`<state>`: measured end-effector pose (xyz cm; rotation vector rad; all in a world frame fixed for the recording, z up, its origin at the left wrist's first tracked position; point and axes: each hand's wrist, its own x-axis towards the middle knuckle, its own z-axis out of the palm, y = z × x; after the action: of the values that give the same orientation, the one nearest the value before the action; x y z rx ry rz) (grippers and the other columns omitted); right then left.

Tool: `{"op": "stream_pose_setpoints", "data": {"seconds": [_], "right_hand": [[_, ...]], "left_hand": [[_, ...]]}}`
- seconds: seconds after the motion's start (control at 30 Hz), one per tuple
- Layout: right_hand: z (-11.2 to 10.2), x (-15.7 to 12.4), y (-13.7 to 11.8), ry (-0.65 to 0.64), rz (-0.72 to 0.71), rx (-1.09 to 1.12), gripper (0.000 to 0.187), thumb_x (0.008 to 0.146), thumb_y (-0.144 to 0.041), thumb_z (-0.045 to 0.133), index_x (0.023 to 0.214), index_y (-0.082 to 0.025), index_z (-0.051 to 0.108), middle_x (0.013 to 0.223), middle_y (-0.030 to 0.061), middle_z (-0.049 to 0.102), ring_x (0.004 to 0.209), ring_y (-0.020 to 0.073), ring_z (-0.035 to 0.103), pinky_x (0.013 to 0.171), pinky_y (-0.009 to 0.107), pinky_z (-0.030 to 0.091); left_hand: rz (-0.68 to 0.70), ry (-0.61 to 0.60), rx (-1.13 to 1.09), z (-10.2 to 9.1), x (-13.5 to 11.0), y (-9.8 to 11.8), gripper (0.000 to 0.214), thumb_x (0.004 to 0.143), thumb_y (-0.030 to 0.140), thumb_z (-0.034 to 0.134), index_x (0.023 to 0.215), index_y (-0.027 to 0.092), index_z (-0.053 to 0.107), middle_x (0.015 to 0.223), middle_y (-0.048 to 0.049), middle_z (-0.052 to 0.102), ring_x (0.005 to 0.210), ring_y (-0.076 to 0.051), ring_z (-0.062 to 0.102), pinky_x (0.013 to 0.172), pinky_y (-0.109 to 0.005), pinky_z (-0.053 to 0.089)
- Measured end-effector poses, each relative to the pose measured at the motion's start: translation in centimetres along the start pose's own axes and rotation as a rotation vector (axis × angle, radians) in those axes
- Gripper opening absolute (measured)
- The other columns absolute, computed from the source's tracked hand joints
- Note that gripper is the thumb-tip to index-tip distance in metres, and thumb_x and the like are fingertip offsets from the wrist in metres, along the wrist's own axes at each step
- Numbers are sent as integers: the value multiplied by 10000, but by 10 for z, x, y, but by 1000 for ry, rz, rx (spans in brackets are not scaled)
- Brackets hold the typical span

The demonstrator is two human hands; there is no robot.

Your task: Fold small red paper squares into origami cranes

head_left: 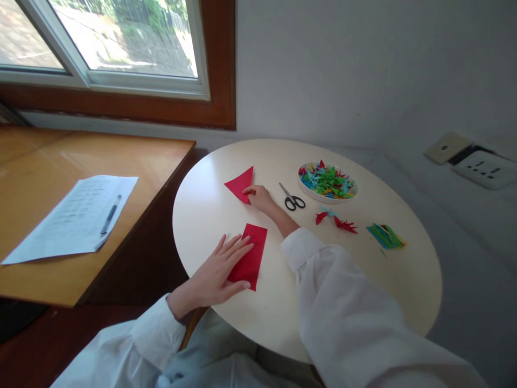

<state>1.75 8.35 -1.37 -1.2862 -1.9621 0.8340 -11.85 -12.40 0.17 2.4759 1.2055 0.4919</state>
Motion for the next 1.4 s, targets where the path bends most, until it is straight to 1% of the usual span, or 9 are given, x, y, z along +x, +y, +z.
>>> {"op": "stream_pose_setpoints", "data": {"seconds": [0.17,0.37,0.47,0.63,0.83,0.9,1.07,1.27,1.4], "right_hand": [[1,1,7,-14,-40,-75,321,686,-14,476,891,-183,657,934,49,693,834,154,615,833,311,452],[-6,-6,6,65,-95,-127,480,715,14,366,1122,-136,569,967,94,662,831,163,594,822,316,441],[-13,-18,6,84,-134,-138,471,700,19,352,1069,-130,604,923,88,652,808,159,580,802,300,443],[-30,-54,-5,7,-366,-122,364,656,9,403,844,-159,667,877,62,665,838,162,587,812,301,456],[-51,-110,-3,-233,-614,-243,311,791,-72,447,949,-223,668,1030,44,681,1033,166,580,914,340,413],[-56,-125,3,-268,-617,-320,256,840,-159,473,1006,-231,654,1108,53,653,1074,177,560,932,364,390],[-63,-151,13,-162,-532,-406,217,833,-263,544,1022,-232,646,1131,72,633,1081,193,547,924,386,362],[-57,-169,6,-12,-382,-526,213,821,-303,565,983,-196,653,1007,103,652,956,220,583,863,427,344],[-55,-181,3,-3,-405,-543,193,833,-262,542,971,-167,638,1135,130,616,1116,240,514,918,429,318]], "left_hand": [[-5,-39,16,0,1,1,702,850,464,434,1422,202,123,1439,-110,321,1344,-272,224,1097,-556,59],[14,-29,23,0,2,2,692,842,459,452,1413,196,164,1403,-111,386,1323,-268,278,1099,-551,60],[14,-41,35,2,3,2,676,821,485,473,1390,203,240,1389,-111,407,1318,-271,291,1094,-560,60],[19,-58,78,5,3,1,613,814,459,493,1349,211,324,1379,-111,421,1316,-275,294,1084,-576,48],[42,-44,93,2,2,4,545,804,349,528,1314,221,382,1372,-112,426,1305,-276,306,1080,-579,75],[49,-33,99,2,2,4,528,804,339,528,1303,221,401,1370,-118,424,1304,-278,305,1078,-578,99],[55,49,161,6,3,4,397,824,331,507,1210,238,517,1319,-124,465,1262,-291,356,1058,-583,160],[-29,173,217,13,19,25,269,872,315,431,1009,171,613,1098,-110,597,1031,-241,526,928,-438,418],[-57,160,254,23,29,36,292,876,307,416,1050,140,581,1105,-135,590,1029,-272,509,887,-459,431]]}}
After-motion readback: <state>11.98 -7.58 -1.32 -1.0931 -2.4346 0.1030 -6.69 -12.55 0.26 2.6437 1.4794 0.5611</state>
